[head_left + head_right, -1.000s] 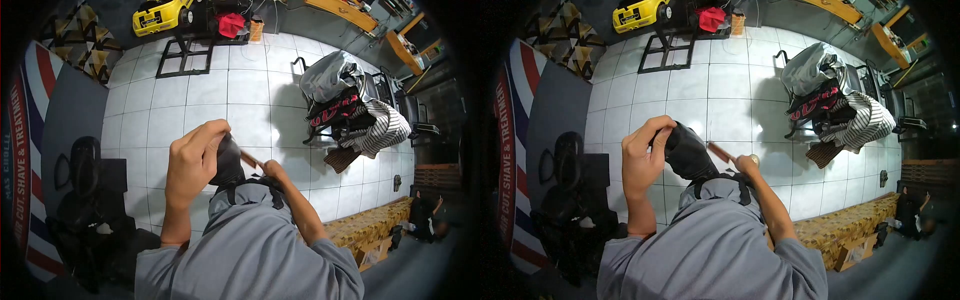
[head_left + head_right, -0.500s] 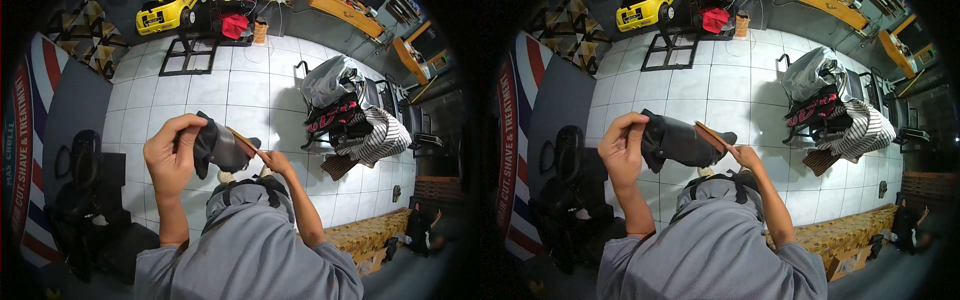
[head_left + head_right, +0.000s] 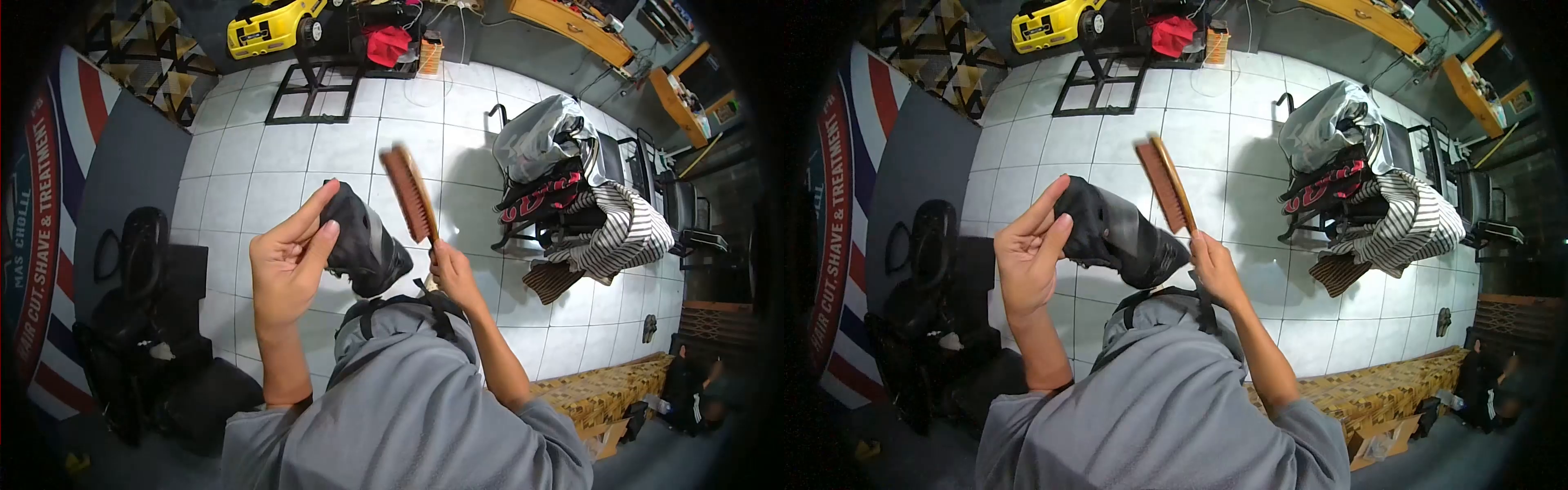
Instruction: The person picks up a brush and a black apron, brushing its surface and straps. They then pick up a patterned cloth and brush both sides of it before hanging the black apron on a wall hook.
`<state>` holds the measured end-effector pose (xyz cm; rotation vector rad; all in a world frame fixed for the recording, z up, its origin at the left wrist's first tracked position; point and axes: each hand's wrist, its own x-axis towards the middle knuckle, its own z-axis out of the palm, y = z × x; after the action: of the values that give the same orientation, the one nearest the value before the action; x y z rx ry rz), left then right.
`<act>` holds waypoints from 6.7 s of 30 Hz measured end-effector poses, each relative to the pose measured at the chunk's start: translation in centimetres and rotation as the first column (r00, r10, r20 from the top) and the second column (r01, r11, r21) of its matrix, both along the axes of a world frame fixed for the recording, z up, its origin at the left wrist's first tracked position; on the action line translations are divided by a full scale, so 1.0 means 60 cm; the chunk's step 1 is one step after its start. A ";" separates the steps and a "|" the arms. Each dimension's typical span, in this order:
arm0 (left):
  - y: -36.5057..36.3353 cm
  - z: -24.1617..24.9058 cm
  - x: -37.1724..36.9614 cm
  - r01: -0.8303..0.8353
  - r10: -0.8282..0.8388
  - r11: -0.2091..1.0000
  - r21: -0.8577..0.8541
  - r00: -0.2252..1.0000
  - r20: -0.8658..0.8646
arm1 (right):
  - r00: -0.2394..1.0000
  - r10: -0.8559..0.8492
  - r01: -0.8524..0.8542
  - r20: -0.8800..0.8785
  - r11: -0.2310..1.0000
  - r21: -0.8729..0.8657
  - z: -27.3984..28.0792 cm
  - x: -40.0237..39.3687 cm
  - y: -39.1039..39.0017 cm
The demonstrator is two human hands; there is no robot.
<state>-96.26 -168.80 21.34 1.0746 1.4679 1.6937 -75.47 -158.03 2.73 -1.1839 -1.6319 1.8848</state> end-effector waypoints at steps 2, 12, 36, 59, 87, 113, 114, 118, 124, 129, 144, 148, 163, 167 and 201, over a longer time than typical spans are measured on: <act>0.011 -0.001 0.017 -0.030 0.030 0.999 -0.013 1.000 0.003 | 0.972 -0.003 -0.027 -0.235 0.992 -0.126 0.119 -0.011 -0.024; 0.057 0.016 0.050 -0.123 0.104 0.987 0.100 0.979 0.176 | 0.775 0.024 -0.337 0.631 0.861 0.381 -0.183 0.016 0.051; 0.077 -0.002 0.043 -0.301 0.256 0.943 0.142 0.929 0.268 | 0.986 0.099 -0.141 0.137 0.926 0.350 -0.008 -0.033 0.067; 0.085 -0.024 0.068 -0.498 0.433 0.851 0.169 0.846 0.311 | 0.857 0.291 -0.344 -0.426 0.938 -0.051 0.061 -0.056 0.043; 0.139 0.001 0.116 -0.544 0.356 0.751 0.374 0.811 0.465 | 0.933 0.172 -0.095 -0.315 0.965 0.244 0.127 -0.049 -0.014; 0.142 0.012 0.119 -0.434 0.241 0.837 0.334 0.839 0.488 | 0.891 0.096 -0.116 -0.443 0.993 -0.018 0.092 -0.030 0.042; 0.138 0.013 0.121 -0.428 0.253 0.848 0.312 0.845 0.472 | 0.872 0.124 -0.107 -0.473 0.992 0.061 0.110 -0.032 0.042; 0.121 0.032 0.118 -0.373 0.194 0.864 0.339 0.867 0.459 | 0.989 0.144 -0.146 0.034 0.917 0.372 -0.001 -0.020 0.076; 0.111 0.024 0.114 -0.333 0.122 0.868 0.369 0.863 0.491 | 0.665 0.176 -0.477 0.726 0.848 0.232 -0.378 0.108 0.043; 0.108 0.017 0.113 -0.301 0.113 0.897 0.323 0.864 0.490 | 0.529 0.324 -0.584 0.784 0.810 0.060 -0.369 0.139 0.037; 0.103 -0.016 0.084 -0.279 0.258 0.958 0.069 0.940 0.223 | 0.982 0.146 -0.181 0.119 0.907 0.381 -0.021 0.007 0.126; 0.104 -0.018 0.065 -0.298 0.280 0.952 0.076 0.943 0.181 | 0.722 0.036 -0.361 0.691 0.871 0.332 -0.237 0.074 0.138; 0.084 -0.055 0.046 -0.355 0.348 0.928 0.117 0.934 0.075 | 0.948 0.171 -0.135 -0.269 0.980 0.147 0.031 -0.020 0.061; 0.076 -0.058 0.028 -0.360 0.357 0.902 0.240 0.932 0.058 | 0.952 0.247 -0.189 -0.182 0.940 0.283 0.044 -0.033 0.082; 0.069 -0.048 0.032 -0.089 -0.027 0.859 0.504 0.976 0.218 | 0.473 0.364 -0.414 0.802 0.895 -0.163 -0.401 0.179 0.026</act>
<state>-94.35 -164.67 18.49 1.0828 0.9138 2.2208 -64.75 -156.44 -21.30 -2.0003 -2.6234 1.5327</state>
